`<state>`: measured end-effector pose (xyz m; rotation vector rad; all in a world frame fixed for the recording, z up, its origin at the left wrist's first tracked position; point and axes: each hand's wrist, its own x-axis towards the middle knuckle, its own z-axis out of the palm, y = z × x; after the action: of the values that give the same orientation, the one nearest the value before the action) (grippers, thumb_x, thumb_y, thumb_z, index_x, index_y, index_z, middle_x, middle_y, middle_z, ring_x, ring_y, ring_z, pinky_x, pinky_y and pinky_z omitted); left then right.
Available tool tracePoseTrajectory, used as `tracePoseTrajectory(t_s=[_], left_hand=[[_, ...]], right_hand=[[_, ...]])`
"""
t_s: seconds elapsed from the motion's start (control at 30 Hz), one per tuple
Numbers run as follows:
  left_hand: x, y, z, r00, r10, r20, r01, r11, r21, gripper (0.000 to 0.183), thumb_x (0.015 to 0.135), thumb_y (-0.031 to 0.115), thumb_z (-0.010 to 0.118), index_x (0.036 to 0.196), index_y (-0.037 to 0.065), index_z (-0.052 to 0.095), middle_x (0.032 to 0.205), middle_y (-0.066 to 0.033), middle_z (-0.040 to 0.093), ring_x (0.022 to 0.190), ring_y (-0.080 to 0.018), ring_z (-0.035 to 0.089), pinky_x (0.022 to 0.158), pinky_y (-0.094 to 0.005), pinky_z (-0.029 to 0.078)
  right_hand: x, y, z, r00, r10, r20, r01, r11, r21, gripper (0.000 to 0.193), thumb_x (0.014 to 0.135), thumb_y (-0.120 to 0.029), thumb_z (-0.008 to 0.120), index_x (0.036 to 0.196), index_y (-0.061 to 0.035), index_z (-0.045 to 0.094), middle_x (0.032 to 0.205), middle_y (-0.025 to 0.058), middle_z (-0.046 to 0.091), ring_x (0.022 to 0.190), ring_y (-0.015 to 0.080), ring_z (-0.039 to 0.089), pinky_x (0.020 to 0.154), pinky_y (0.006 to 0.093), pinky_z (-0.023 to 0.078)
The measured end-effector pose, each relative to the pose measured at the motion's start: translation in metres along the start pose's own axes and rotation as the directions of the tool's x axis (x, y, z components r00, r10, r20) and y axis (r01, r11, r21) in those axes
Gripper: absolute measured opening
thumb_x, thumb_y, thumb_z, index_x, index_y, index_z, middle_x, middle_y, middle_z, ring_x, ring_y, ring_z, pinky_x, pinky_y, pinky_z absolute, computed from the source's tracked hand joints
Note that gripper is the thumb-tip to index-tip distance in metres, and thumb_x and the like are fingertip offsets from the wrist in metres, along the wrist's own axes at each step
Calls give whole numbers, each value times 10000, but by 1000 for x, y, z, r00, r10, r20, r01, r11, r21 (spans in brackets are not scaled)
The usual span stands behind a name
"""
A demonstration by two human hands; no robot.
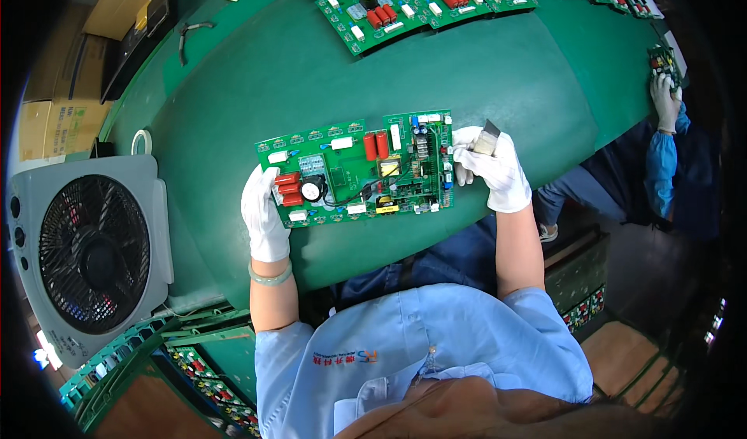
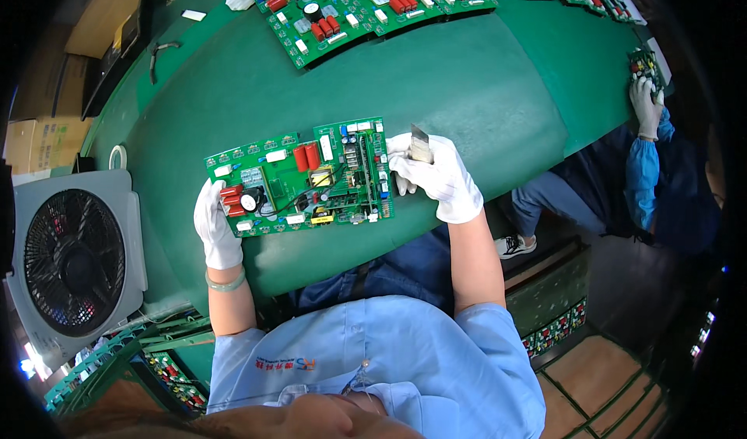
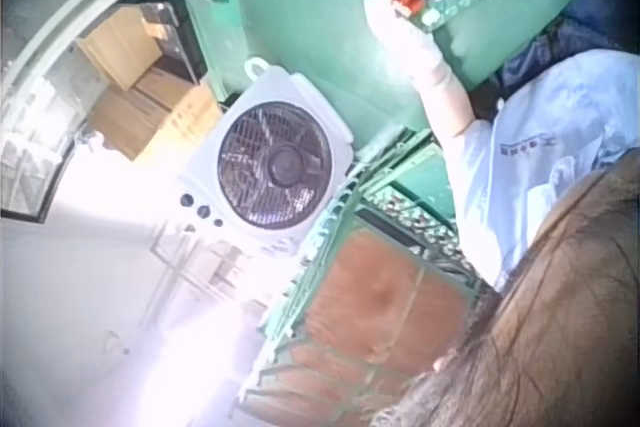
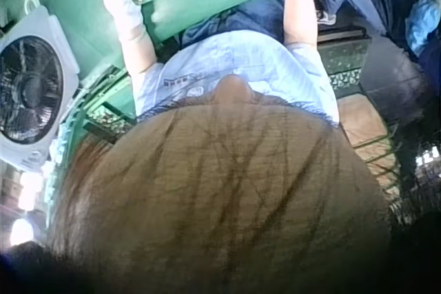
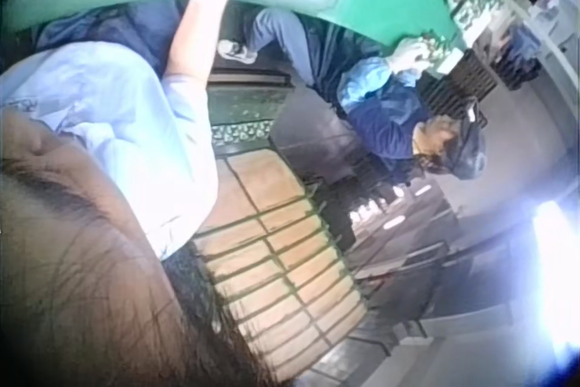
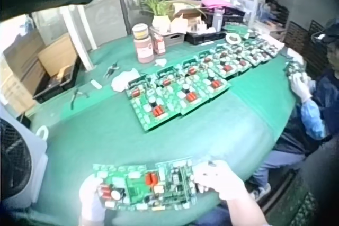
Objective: The person repeatedly picks up green printed circuit boards from a green workbench, turns them over to view both sides, and places them back down. The person wears white gloves and a light blue shirt. Other workers are visible in the background.
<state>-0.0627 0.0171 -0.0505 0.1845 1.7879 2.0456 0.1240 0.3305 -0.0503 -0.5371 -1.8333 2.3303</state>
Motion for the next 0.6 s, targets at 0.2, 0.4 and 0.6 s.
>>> tracePoseTrajectory(t_s=[0.2,0.4,0.6], left_hand=[[-3,7,14,997,9,-79,-7,1000,30,355,980,203,554,1226,-43,626,1019,-72,684,863,-120,650,750,-253,515],[1,-4,0,999,24,-41,-20,997,77,366,974,221,562,1220,-40,638,935,-28,662,757,-59,569,653,-211,437],[-1,-1,-2,999,25,44,-29,993,114,437,1034,230,500,1322,-95,543,1175,-142,675,1015,-195,680,894,-316,542]], right_hand=[[-1,1,0,999,33,0,-33,999,-24,281,888,-110,655,1127,25,714,839,66,695,584,115,604,516,248,465],[-3,0,1,1000,2,4,-2,1000,-13,245,895,-114,659,1094,12,725,815,59,688,569,116,600,508,249,455],[-3,2,0,1000,-6,6,7,999,-53,210,901,-119,666,1064,-5,735,798,59,688,567,118,604,502,252,450]])
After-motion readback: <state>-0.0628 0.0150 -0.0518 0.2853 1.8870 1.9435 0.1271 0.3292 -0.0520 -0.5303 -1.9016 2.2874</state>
